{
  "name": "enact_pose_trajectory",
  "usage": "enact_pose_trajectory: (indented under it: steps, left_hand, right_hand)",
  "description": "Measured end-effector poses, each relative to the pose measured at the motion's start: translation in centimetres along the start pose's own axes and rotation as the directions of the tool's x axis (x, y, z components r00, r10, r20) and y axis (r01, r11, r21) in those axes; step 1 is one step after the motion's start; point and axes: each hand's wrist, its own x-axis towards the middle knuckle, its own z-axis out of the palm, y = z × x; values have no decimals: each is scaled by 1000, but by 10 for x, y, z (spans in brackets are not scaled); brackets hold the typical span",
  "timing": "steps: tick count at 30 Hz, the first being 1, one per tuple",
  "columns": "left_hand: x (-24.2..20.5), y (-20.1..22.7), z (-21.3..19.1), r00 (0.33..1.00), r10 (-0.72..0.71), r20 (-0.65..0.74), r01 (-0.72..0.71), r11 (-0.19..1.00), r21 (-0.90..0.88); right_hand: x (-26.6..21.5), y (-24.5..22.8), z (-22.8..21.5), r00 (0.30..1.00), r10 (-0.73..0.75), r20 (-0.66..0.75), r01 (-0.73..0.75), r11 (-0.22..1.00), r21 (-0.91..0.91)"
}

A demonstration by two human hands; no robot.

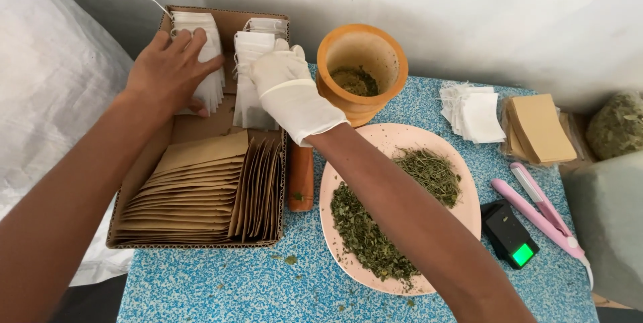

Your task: The person scoops dried green herbs from a pink plate into white tea bags using a white plastic spoon. They wear white gloves and work at a table with a blue speckled surface, surrounded by stacks of empty tea bags and brown paper packets. The person fills multiple tea bags sequentially.

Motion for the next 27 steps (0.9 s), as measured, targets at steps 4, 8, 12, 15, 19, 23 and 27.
enact_pose_trajectory:
  steps: [4,8,12,15,19,23,27]
  left_hand:
    - [0,-2,-31,999,13,35,-10,996,-86]
    - [10,12,-50,996,-70,52,85,914,-397]
    - [14,19,-107,942,-200,270,331,412,-849]
    - [23,39,-68,879,-145,454,475,185,-861]
    - [32,54,-70,876,-140,461,475,90,-875]
    - [38,46,-101,888,-139,439,433,-73,-899]
    - [40,48,-131,862,-116,493,443,-302,-844]
  right_hand:
    - [-9,6,-15,1000,-10,23,9,998,61]
    - [29,29,42,996,-92,11,92,996,-8]
    - [70,47,105,990,-117,-83,115,993,-25]
    - [97,64,161,979,-140,-151,135,990,-41]
    - [102,61,172,961,-164,-225,155,986,-56]
    - [51,45,118,943,-193,-269,186,981,-54]
    - [77,46,148,949,-221,-227,207,975,-83]
